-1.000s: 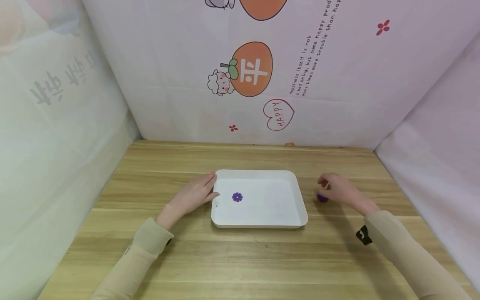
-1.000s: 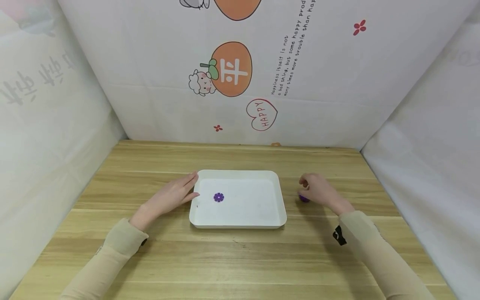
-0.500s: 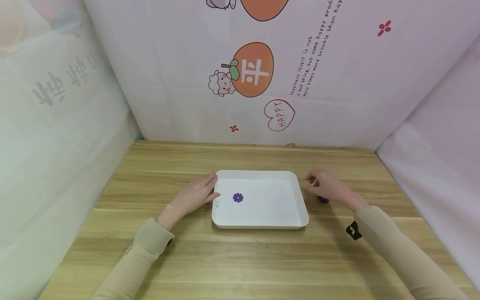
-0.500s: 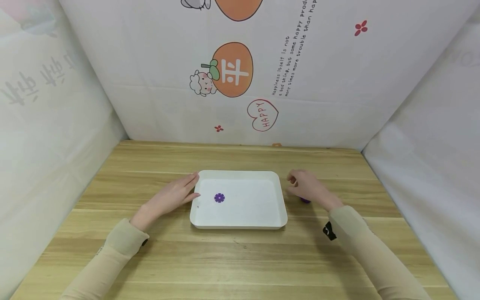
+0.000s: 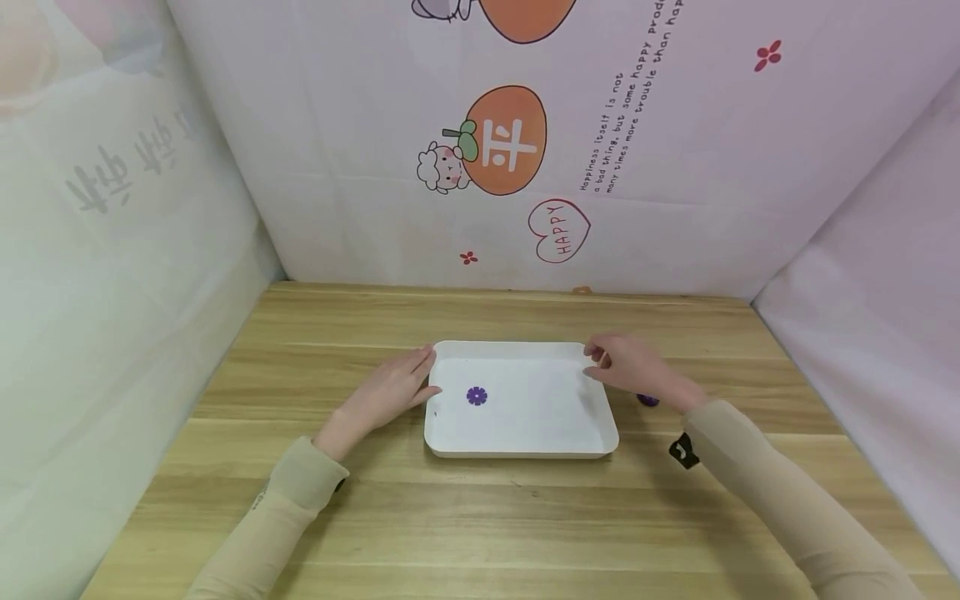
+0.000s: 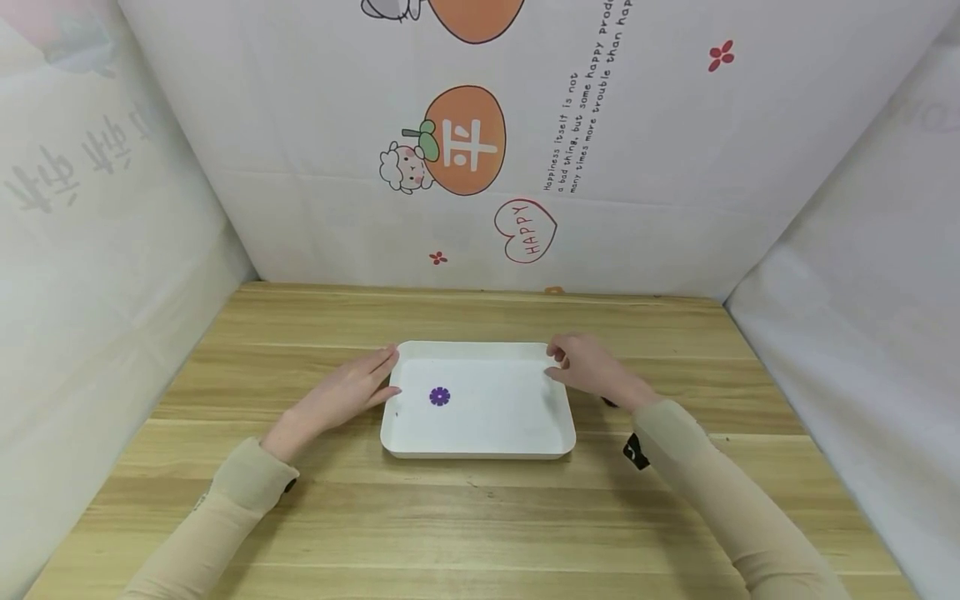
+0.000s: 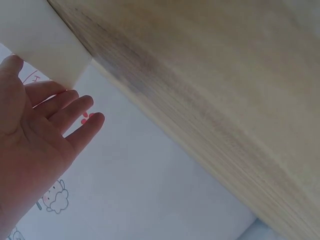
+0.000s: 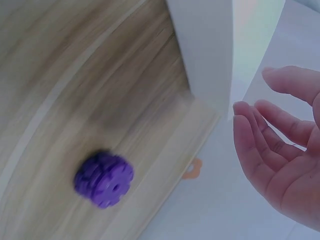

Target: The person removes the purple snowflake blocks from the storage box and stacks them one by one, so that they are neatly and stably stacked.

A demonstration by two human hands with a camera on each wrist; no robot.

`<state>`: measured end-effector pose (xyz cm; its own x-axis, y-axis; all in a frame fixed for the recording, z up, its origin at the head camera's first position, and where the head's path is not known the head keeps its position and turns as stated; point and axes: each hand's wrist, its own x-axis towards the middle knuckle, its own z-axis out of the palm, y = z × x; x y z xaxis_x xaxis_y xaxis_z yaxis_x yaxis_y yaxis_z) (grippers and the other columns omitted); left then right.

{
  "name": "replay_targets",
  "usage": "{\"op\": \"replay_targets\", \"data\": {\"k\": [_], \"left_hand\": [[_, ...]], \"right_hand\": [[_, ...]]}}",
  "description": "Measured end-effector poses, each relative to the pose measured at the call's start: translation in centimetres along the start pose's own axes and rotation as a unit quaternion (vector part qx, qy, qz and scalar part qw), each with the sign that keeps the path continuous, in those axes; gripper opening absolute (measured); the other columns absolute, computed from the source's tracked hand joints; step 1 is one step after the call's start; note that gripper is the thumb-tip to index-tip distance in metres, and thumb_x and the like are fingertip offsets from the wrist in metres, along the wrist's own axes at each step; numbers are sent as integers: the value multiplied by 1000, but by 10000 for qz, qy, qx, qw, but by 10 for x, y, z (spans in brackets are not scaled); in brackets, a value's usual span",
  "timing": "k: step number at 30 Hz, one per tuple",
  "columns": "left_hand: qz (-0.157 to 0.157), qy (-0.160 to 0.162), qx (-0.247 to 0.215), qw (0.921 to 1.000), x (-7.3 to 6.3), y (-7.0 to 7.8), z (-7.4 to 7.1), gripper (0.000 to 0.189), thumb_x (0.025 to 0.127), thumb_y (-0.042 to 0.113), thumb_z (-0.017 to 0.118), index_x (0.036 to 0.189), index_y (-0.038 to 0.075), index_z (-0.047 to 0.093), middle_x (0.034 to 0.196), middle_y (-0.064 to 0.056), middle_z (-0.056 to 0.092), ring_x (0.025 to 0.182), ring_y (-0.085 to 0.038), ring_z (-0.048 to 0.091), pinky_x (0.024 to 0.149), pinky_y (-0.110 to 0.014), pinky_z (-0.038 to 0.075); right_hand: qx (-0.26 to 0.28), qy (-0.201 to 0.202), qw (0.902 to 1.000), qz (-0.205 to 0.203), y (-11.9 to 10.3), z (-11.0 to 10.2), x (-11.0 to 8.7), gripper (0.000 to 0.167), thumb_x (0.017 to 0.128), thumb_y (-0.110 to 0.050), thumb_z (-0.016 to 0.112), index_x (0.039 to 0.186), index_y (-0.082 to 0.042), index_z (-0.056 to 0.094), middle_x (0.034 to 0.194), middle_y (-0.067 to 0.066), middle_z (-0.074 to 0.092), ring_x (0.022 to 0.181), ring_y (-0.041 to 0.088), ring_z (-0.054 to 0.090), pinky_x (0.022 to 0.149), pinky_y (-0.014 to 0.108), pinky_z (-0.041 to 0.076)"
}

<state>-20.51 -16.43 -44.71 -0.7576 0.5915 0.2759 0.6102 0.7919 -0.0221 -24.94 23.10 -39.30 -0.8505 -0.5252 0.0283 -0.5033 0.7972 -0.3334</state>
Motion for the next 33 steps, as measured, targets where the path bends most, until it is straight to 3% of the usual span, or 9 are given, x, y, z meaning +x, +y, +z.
{"op": "replay_targets", "data": {"k": [7, 14, 19, 25, 33], "left_hand": [[-25, -42, -25, 10000, 0, 1, -1, 63, 100, 40, 58, 139, -9, 51, 145, -24, 52, 131, -34, 57, 108, -46, 50], [-188, -368, -217, 9989, 0, 0, -1, 65, 101, 41, 54, 142, -9, 47, 149, -24, 47, 135, -36, 53, 113, -47, 46], [-225, -432, -275, 9984, 0, 0, -2, 65, 101, 40, 55, 143, -9, 46, 150, -25, 46, 136, -37, 51, 114, -48, 45], [-300, -632, -160, 9974, 1, -1, -3, 65, 102, 42, 51, 145, -6, 44, 153, -22, 44, 139, -35, 48, 115, -48, 44], [-174, -559, 159, 9982, 1, -1, -5, 65, 102, 44, 50, 144, -5, 46, 152, -20, 46, 137, -34, 51, 112, -47, 47]], "right_hand": [[-54, -36, 9997, -234, -11, 8, 15, 25, 86, -13, 76, 105, 2, 68, 95, 13, 72, 76, 15, 68, 70, 31, 61], [64, -270, 9988, -401, -26, 16, 29, 26, 86, -12, 75, 106, 3, 68, 98, 16, 72, 77, 14, 67, 71, 30, 60], [147, -406, 9980, -462, -37, 22, 37, 26, 87, -12, 75, 107, 2, 67, 98, 15, 72, 79, 15, 68, 73, 30, 61], [274, -657, 9965, -431, -51, 30, 47, 27, 88, -15, 75, 109, 0, 68, 100, 12, 71, 83, 15, 68, 77, 31, 61], [560, -871, 9928, -598, -67, 37, 58, 26, 87, -12, 74, 107, 3, 67, 99, 15, 71, 83, 18, 67, 78, 30, 60]]}}
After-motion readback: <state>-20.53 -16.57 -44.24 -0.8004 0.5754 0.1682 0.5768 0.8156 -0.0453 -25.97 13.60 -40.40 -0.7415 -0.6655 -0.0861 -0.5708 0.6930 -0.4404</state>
